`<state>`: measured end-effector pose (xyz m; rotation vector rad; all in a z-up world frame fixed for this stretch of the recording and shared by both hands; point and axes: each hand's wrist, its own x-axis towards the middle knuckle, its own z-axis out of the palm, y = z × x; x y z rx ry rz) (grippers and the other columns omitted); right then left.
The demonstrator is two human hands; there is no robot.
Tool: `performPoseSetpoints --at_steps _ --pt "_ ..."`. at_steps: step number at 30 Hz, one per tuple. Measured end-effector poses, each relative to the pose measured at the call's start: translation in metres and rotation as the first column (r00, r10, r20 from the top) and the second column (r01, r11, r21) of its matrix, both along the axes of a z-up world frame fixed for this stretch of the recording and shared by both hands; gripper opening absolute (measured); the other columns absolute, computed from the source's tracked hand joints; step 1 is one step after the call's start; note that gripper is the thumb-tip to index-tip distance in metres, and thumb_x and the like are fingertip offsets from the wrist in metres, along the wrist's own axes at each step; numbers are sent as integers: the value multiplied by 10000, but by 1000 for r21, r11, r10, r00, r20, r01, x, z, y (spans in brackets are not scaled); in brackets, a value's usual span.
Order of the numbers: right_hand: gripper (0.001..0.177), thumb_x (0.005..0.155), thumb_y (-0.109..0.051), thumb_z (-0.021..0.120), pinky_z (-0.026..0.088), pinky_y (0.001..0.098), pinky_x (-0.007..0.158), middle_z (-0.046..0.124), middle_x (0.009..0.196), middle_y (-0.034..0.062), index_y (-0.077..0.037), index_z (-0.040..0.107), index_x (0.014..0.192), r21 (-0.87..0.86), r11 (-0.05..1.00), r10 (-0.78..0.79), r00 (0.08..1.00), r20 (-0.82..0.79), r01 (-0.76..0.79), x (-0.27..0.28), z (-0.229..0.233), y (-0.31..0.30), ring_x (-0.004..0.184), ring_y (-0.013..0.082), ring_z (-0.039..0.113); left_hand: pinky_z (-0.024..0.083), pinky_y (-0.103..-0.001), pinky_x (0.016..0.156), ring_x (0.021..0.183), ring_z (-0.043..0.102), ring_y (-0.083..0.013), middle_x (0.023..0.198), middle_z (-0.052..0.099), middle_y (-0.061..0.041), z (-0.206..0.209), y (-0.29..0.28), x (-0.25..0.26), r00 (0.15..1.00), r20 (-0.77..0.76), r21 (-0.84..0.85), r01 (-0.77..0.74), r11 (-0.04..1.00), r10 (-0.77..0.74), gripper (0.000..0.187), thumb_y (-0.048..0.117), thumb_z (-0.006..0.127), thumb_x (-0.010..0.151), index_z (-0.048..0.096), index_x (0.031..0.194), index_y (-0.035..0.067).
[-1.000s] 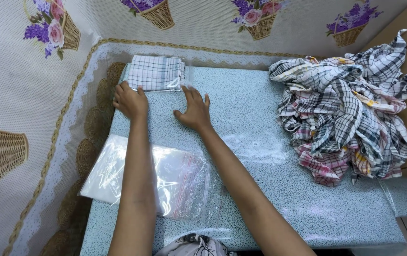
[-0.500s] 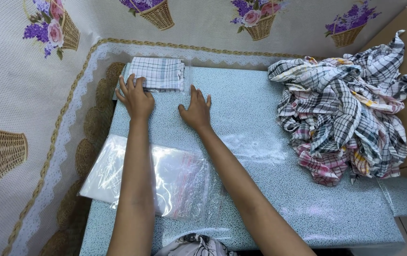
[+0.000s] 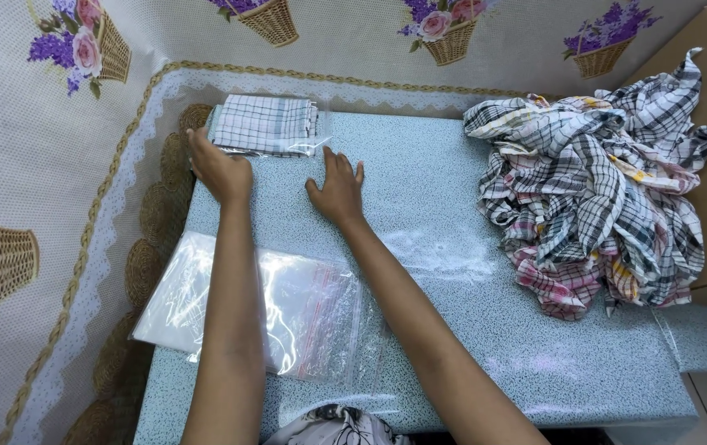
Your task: Folding small checkered cloths and placing them into individual clear plastic bags.
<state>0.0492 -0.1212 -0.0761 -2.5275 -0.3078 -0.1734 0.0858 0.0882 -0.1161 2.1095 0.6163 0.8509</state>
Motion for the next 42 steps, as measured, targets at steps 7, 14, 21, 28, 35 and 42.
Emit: performPoseSetpoints --at_steps 7,14,21,28,35,42 --pt "712 932 -289 598 106 699 1215 351 1623 208 -154 348 1585 -46 999 0 998 61 3 -15 18 2 1518 403 308 474 -510 1139 1354 537 -367 1420 524 -163 -10 -1 7 983 161 -168 -64 984 92 598 -182 509 917 460 1430 121" --pt "670 926 -336 573 106 706 1202 310 1638 227 -167 424 1557 -104 994 -36 998 53 42 -18 22 5 1527 402 295 308 -579 1170 1447 387 -347 1467 562 -160 -7 -3 4 993 -98 201 86 976 -67 375 -1 617 975 682 1335 82" --pt "829 982 -601 389 -88 696 1176 163 1667 286 -84 251 1615 -122 992 -51 982 -183 29 -13 15 -3 1574 406 84 363 -580 1162 1451 353 -381 1491 507 -192 10 -6 -5 997 -65 127 47 991 -39 499 -89 604 931 565 1411 41" --pt "1149 727 -869 592 -100 694 1186 134 1700 206 -181 308 1602 -130 895 361 866 -346 -426 -73 59 -59 1572 414 26 390 -611 1161 1463 323 -412 1549 408 -159 -4 -1 5 999 -17 89 31 996 -30 495 -102 593 926 484 1370 88" --pt "1118 661 -868 662 -35 694 1212 289 1665 152 -232 411 1546 -234 841 442 869 -221 -487 -104 57 -75 1551 396 186 532 -533 1014 1296 542 -401 1422 468 -176 -3 9 12 991 126 -313 8 950 33 385 17 625 939 506 1296 98" --pt "1122 647 -888 636 -22 689 1226 293 1664 140 -236 422 1534 -209 850 439 869 -231 -485 -105 61 -77 1556 379 190 505 -563 896 1117 623 -421 1136 588 -180 38 9 33 997 46 -251 -47 967 60 238 147 707 927 628 1125 41"
